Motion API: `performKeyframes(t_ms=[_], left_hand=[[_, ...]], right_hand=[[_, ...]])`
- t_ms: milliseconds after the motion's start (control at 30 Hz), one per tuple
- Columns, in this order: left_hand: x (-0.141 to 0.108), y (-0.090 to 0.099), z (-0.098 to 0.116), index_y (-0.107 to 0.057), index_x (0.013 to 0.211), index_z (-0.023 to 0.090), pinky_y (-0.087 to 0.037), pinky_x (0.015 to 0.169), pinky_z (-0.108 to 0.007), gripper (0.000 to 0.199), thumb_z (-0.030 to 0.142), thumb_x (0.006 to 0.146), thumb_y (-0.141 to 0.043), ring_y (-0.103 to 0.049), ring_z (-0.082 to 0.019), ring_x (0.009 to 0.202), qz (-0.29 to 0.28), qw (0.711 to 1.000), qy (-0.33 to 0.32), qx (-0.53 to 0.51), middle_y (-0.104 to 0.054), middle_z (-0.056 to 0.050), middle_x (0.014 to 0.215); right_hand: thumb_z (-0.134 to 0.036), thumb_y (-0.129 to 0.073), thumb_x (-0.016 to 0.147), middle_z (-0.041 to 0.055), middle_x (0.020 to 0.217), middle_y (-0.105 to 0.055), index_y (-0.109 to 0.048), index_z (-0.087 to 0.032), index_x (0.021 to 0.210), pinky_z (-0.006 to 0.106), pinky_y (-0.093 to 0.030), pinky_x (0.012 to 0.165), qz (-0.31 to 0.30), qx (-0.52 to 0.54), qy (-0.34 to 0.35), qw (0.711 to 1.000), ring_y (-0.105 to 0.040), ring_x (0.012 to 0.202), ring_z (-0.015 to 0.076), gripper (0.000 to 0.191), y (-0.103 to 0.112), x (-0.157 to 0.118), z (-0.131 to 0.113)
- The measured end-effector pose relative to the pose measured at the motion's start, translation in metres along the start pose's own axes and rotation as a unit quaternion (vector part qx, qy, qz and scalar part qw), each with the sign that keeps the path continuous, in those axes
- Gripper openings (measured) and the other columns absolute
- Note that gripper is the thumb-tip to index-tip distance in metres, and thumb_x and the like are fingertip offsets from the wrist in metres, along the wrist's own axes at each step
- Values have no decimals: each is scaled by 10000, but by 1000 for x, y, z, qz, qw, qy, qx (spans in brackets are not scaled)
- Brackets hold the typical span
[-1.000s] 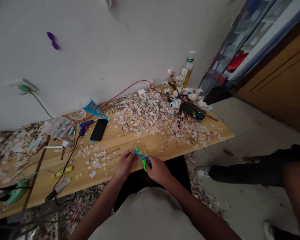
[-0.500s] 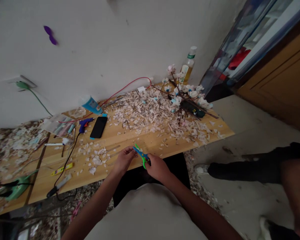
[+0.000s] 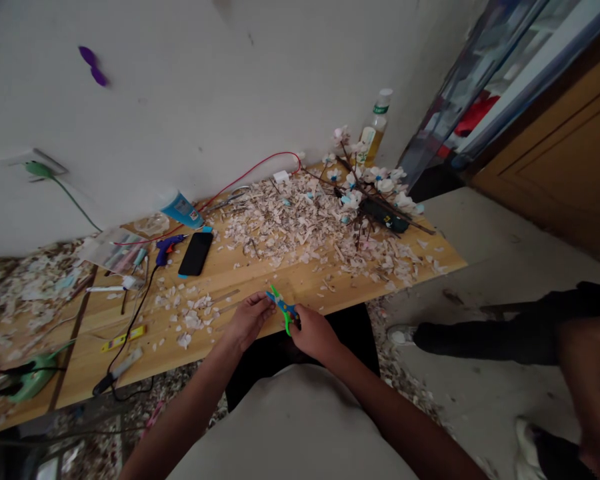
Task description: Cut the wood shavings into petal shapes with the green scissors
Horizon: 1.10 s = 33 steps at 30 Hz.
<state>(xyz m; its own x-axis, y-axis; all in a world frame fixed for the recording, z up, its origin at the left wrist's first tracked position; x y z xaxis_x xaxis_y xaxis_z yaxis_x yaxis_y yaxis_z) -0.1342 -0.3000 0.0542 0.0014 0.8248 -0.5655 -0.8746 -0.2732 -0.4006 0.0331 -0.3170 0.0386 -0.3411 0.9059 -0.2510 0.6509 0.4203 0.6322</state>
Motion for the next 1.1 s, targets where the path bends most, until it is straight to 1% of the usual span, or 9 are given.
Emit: performKeyframes(t_ms=[100,167,233,433,600,733,933,1000,1100], left_hand=[[-3,-2,-2,-721,707,125,-495,658,-227,316,291,505,-899,-587,-89,601,1,1000,1,2,-672,-18,660],[-4,-2,-2,-731,699,128,-494,659,-233,302,291,506,-895,-591,-97,607,0,1000,-2,17,-678,-25,665],[-4,0,0,-743,699,132,-495,674,-241,286,297,515,-887,-595,-103,615,-1,999,-9,41,-689,-32,678],[0,8,5,-774,737,163,-486,682,-251,219,328,602,-822,-594,-113,604,-18,986,-35,160,-709,-31,685],[0,6,11,-774,724,182,-489,696,-269,141,298,644,-766,-603,-132,603,-25,969,-46,241,-702,-21,648],[-2,1,18,-774,700,189,-492,691,-272,86,229,629,-746,-612,-144,607,-40,964,-52,259,-705,-27,643],[1,-1,21,-779,714,189,-508,684,-279,111,161,619,-727,-626,-154,604,-45,962,-57,262,-713,-32,649],[2,-2,22,-780,723,189,-509,678,-276,119,155,631,-713,-627,-151,603,-44,963,-60,258,-713,-31,650],[1,-6,26,-778,708,182,-503,659,-262,92,170,659,-700,-619,-142,593,-57,960,-61,267,-703,-34,636]], right_hand=[[-245,-582,849,31,790,-623,-536,-183,859,249,-330,658,-1,2,4,1000,-553,723,155,78,0,-1,1],[-279,-604,847,29,788,-620,-532,-183,860,247,-324,648,-3,3,5,1000,-548,715,152,121,0,-1,1],[-286,-606,849,31,792,-625,-535,-183,857,248,-313,639,-6,-4,1,1000,-549,714,152,125,1,-1,2],[-291,-605,853,41,822,-647,-548,-184,865,252,-303,641,-19,-26,6,999,-564,738,161,122,7,-2,4],[-257,-590,850,41,840,-651,-554,-186,876,254,-306,651,-25,-42,10,999,-567,749,158,84,13,-3,6],[-233,-582,840,55,887,-659,-568,-177,905,257,-328,683,-26,-55,17,998,-579,788,167,86,20,-4,6],[-214,-562,854,71,927,-667,-582,-174,936,258,-342,715,-25,-76,18,997,-592,834,177,93,27,-5,0],[-206,-557,853,71,920,-667,-577,-175,923,256,-342,712,-24,-85,17,996,-595,835,178,79,29,-5,-1],[-210,-534,863,75,907,-670,-575,-176,907,264,-341,708,-22,-113,19,993,-598,827,186,69,31,-6,-3]])
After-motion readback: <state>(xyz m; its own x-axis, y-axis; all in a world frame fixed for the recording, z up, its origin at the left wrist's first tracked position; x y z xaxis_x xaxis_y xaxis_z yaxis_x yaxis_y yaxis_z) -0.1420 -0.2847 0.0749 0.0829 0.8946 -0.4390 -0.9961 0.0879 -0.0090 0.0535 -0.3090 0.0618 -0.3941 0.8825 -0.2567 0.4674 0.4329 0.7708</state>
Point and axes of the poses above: each hand's wrist, its own x-axis towards the middle knuckle, its own y-axis out of the back of the hand, z = x × y, the point moved 2 cm from there along x, towards the middle knuckle
